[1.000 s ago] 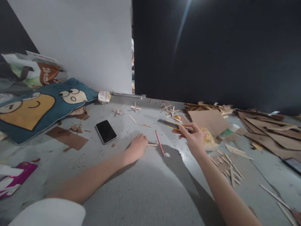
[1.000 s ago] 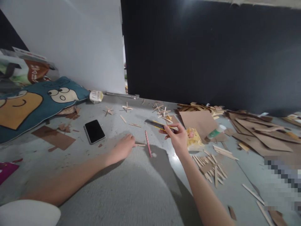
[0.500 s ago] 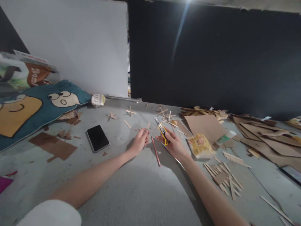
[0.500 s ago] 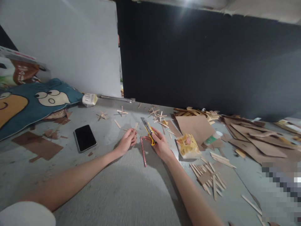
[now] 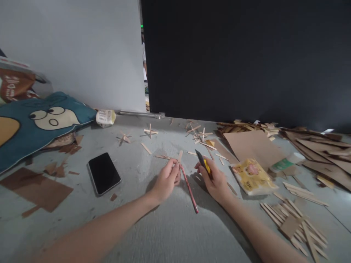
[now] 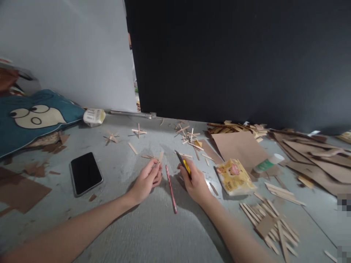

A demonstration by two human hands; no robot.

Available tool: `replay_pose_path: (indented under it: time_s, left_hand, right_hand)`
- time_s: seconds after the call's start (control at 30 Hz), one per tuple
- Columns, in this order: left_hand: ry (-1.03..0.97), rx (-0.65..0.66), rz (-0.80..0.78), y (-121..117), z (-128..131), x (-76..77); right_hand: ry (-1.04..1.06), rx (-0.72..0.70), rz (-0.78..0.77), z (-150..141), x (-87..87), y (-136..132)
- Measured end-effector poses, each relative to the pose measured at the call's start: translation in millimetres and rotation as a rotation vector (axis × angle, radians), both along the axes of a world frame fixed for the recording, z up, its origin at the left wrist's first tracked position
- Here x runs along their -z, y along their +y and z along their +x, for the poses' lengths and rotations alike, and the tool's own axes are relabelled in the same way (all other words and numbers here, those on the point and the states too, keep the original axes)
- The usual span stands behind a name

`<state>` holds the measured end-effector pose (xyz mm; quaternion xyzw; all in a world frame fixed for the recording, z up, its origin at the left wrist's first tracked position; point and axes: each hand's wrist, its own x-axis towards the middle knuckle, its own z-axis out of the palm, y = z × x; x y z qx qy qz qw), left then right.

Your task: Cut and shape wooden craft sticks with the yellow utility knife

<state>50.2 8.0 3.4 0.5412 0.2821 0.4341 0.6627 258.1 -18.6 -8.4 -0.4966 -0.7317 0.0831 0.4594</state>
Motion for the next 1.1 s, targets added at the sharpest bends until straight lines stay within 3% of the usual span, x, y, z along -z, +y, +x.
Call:
replay_pose_path:
  time_s: [0.33,0.57,0.9,1.1]
  left_hand:
    - [0.004,0.16,-0.024,-5,0,-2.5]
    - [0.036,0.287,-0.156,-7,3,7.5]
    - [0.152,0.255,-0.025,-5,4,-1.6]
    - [0.135,0.251,-0.006,-5,5,3.0]
  right_hand:
    - [-0.291,-0.052,0.303,-7,-5.8,-10]
    - [-0.346,-0.042,0.317,-7,-6.1,-7]
    - [-0.377,0.0,0.275,-5,-8.2,-3]
    - [-0.354,-0.003,0.278,-6,-6.8,-1]
